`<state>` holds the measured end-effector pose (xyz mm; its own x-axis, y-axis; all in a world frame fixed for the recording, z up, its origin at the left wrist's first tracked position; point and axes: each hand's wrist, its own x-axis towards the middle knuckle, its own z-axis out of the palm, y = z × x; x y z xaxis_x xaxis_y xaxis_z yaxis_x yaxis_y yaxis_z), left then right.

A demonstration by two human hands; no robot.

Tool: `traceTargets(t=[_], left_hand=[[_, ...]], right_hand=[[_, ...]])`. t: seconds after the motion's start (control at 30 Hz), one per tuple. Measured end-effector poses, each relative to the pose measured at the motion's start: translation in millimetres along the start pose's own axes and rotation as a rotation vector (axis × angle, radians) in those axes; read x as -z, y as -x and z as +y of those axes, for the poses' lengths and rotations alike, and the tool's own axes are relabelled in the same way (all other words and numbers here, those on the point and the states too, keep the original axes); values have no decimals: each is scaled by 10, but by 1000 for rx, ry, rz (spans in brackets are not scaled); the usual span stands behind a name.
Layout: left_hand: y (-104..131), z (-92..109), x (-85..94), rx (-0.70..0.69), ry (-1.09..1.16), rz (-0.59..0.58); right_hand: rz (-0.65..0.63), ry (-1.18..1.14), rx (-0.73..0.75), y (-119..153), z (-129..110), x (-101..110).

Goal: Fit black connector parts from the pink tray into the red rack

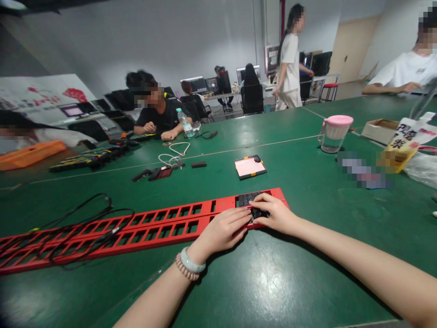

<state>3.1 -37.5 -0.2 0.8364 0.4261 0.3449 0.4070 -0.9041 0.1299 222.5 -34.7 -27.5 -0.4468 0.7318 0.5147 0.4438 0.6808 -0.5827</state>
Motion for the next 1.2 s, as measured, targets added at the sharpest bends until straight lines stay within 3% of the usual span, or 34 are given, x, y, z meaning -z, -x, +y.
traceTargets(t=[0.33,1.2], left_hand=[[-6,-5,5,16,0,-18],[-17,-42,2,-1,15,-15]], right_hand=[[-69,18,16,-7,-27,1],[-41,-6,-13,-48,-11,-30]])
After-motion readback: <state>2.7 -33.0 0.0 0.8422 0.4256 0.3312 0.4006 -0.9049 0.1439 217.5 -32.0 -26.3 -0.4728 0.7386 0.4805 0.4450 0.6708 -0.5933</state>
